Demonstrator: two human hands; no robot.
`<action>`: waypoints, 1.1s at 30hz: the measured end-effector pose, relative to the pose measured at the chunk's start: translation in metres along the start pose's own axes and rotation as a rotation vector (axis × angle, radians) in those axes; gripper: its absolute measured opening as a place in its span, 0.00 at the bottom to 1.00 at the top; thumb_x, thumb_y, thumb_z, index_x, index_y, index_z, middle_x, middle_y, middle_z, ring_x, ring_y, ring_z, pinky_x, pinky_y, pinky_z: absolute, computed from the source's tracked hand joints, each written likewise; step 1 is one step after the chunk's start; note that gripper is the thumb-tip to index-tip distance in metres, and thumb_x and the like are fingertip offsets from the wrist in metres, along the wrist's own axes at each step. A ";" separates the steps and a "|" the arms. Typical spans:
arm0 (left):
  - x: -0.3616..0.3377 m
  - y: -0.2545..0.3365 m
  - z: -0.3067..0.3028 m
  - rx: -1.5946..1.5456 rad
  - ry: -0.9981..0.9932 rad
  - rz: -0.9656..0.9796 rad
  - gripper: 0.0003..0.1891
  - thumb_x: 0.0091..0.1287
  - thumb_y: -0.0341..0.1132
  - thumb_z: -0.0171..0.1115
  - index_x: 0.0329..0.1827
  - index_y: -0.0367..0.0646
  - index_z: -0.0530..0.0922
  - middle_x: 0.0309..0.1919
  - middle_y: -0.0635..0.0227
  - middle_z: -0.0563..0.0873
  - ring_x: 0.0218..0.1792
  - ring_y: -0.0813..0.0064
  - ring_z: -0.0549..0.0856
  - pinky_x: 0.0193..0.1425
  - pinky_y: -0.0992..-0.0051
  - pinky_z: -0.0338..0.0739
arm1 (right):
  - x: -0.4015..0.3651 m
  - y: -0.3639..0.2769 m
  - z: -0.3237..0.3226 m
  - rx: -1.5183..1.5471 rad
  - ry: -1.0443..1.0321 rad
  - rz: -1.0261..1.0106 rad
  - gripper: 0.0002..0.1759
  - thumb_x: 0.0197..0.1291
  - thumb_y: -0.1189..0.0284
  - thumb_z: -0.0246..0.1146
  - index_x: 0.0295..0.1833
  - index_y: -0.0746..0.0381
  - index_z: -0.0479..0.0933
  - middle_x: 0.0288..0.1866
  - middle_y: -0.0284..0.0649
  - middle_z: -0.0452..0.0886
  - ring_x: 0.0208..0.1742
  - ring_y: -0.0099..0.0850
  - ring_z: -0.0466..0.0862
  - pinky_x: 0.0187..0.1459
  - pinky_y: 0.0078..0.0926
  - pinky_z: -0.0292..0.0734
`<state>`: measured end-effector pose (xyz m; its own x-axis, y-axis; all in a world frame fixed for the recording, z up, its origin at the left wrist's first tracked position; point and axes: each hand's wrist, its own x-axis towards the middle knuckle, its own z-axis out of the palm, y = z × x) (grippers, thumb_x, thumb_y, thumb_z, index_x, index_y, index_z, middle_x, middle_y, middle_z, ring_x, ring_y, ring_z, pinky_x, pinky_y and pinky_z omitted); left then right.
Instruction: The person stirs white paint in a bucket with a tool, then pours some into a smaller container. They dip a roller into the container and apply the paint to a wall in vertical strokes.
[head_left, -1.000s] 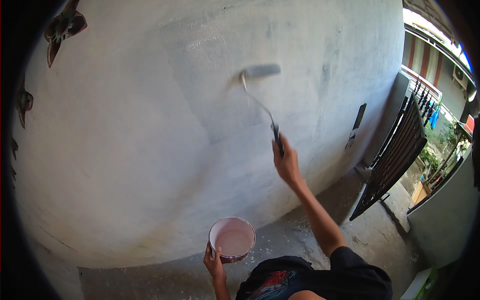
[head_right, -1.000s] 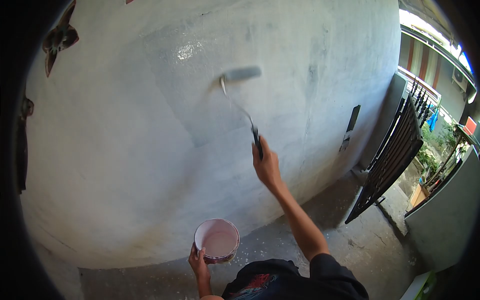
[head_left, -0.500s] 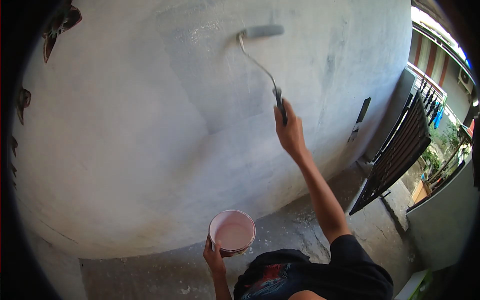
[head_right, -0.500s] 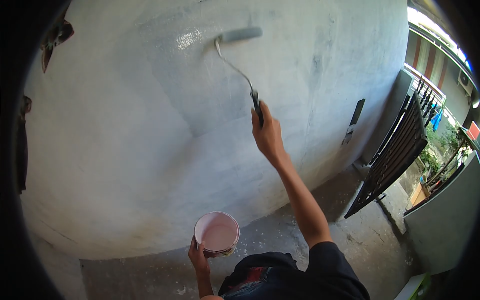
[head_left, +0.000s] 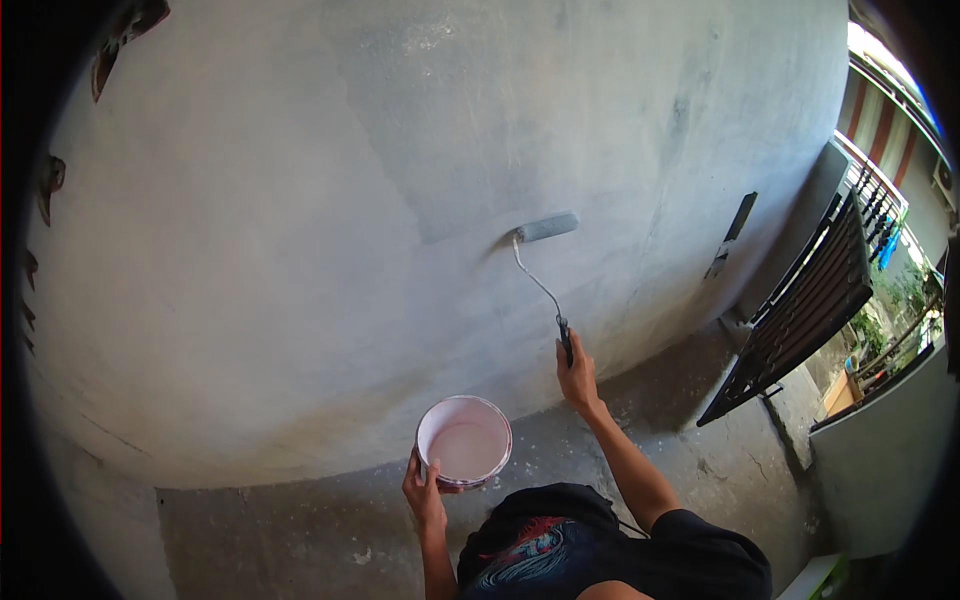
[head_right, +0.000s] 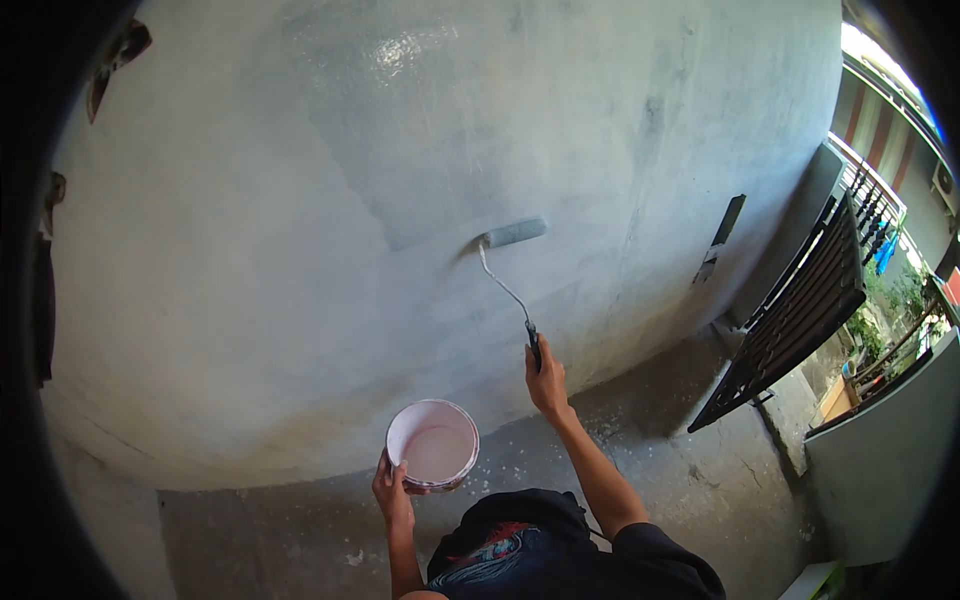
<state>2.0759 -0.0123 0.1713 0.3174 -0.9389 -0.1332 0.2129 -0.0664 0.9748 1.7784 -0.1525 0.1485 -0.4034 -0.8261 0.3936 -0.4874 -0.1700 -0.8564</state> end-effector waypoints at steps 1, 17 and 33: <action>0.000 0.001 0.000 -0.003 0.011 -0.002 0.28 0.65 0.28 0.58 0.70 0.33 0.66 0.54 0.56 0.81 0.31 0.71 0.86 0.17 0.78 0.85 | -0.001 0.001 -0.001 0.004 0.000 -0.003 0.19 0.69 0.71 0.59 0.61 0.70 0.70 0.24 0.57 0.73 0.21 0.50 0.72 0.26 0.37 0.69; -0.007 0.012 -0.008 0.017 0.066 0.031 0.29 0.64 0.29 0.58 0.69 0.32 0.67 0.52 0.55 0.81 0.31 0.71 0.86 0.16 0.78 0.84 | 0.079 -0.095 -0.029 0.056 0.086 -0.171 0.17 0.71 0.72 0.58 0.60 0.69 0.71 0.19 0.41 0.69 0.18 0.24 0.64 0.21 0.27 0.62; -0.008 0.005 -0.021 -0.007 0.040 -0.012 0.30 0.64 0.29 0.60 0.70 0.31 0.66 0.65 0.50 0.73 0.37 0.65 0.87 0.17 0.76 0.85 | -0.034 -0.008 -0.005 -0.002 -0.073 0.001 0.20 0.70 0.70 0.59 0.63 0.68 0.71 0.21 0.49 0.69 0.19 0.30 0.67 0.24 0.30 0.66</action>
<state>2.0941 0.0017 0.1731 0.3511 -0.9239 -0.1522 0.2235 -0.0752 0.9718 1.7923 -0.1204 0.1435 -0.3464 -0.8631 0.3674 -0.4889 -0.1681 -0.8560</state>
